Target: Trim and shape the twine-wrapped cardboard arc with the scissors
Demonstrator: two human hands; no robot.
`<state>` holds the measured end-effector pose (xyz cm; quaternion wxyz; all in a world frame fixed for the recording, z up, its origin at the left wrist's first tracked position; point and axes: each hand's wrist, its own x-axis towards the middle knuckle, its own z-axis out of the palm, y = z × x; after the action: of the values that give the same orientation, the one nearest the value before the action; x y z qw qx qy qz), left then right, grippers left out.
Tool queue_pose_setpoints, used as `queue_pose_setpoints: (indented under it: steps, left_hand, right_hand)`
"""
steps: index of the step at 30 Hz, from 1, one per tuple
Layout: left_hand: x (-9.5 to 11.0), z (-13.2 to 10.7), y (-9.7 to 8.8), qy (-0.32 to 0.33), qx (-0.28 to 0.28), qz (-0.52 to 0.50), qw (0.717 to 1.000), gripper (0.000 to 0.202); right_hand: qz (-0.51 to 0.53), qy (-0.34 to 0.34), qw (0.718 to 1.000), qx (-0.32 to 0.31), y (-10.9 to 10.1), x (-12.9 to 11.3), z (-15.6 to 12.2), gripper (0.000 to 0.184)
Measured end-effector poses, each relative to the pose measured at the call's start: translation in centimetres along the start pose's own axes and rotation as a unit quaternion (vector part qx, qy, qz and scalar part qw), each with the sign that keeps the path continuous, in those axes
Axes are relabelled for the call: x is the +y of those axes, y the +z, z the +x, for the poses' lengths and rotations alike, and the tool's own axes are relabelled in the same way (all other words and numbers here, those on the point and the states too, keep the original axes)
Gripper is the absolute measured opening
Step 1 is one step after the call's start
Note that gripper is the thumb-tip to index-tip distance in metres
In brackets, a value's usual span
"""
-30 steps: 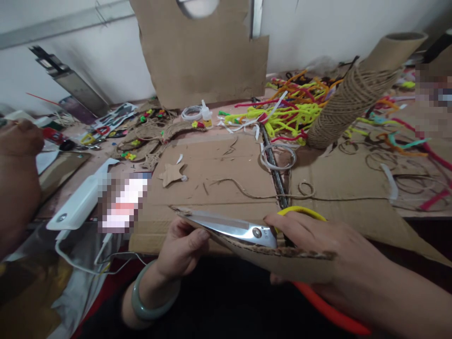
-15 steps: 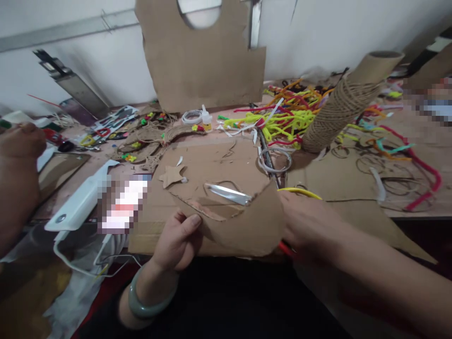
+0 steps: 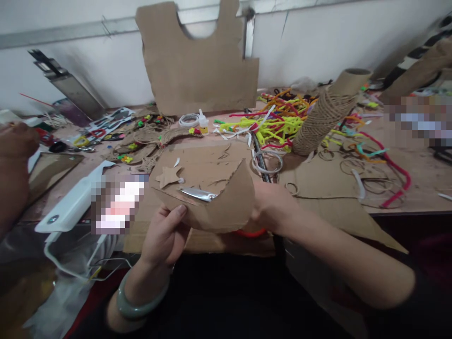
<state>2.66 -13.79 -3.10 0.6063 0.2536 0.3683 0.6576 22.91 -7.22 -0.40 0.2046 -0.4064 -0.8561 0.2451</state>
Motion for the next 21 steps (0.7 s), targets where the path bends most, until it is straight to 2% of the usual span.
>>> queue_pose_setpoints:
  steps: [2,4,7,9,12,15,17,18,19,20,21]
  left_hand:
    - [-0.1,0.2,-0.2,0.045,0.015,0.031,0.998,0.016]
    - [-0.2,0.3,-0.5,0.107,0.008,0.095,0.990,0.012]
    - [-0.2,0.2,-0.9,0.226,-0.047,0.210,0.950,0.007]
    - [0.1,-0.1,-1.1,0.309,-0.078,0.273,0.908,0.016]
    - [0.9,-0.6,-1.4,0.405,-0.114,0.366,0.830,0.026]
    - [1.6,-0.9,-1.5,0.464,-0.161,0.444,0.749,0.024]
    - [1.6,-0.9,-1.6,0.492,-0.168,0.478,0.708,0.023]
    - [1.4,-0.8,-1.7,0.499,-0.156,0.487,0.700,0.024]
    - [1.1,-0.6,-1.7,0.498,-0.138,0.489,0.703,0.027]
    - [0.8,-0.4,-1.8,0.483,-0.116,0.483,0.721,0.031]
    - [0.4,-0.1,-1.9,0.451,-0.092,0.467,0.755,0.036]
  right_hand:
    - [0.112,0.012,0.994,-0.009,-1.3,-0.4,-0.8,0.022]
    - [0.222,0.025,0.975,-0.010,-2.1,-0.8,-1.5,0.027]
    - [0.273,0.066,0.960,0.018,-2.3,-1.0,-2.1,0.034]
    - [0.323,0.108,0.939,0.037,-2.0,-0.7,-2.0,0.035]
    - [0.446,0.178,0.877,0.037,-1.5,-0.1,-1.7,0.039]
    - [0.519,0.225,0.824,0.016,-1.4,0.1,-1.6,0.045]
    - [0.535,0.231,0.813,0.005,-1.6,-0.1,-1.6,0.045]
    - [0.537,0.228,0.812,0.005,-1.6,-0.2,-1.7,0.045]
    - [0.534,0.223,0.815,0.011,-1.7,-0.2,-1.7,0.045]
    - [0.528,0.216,0.821,0.023,-1.6,-0.2,-1.7,0.045]
    - [0.519,0.209,0.828,0.039,-1.6,-0.1,-1.7,0.044]
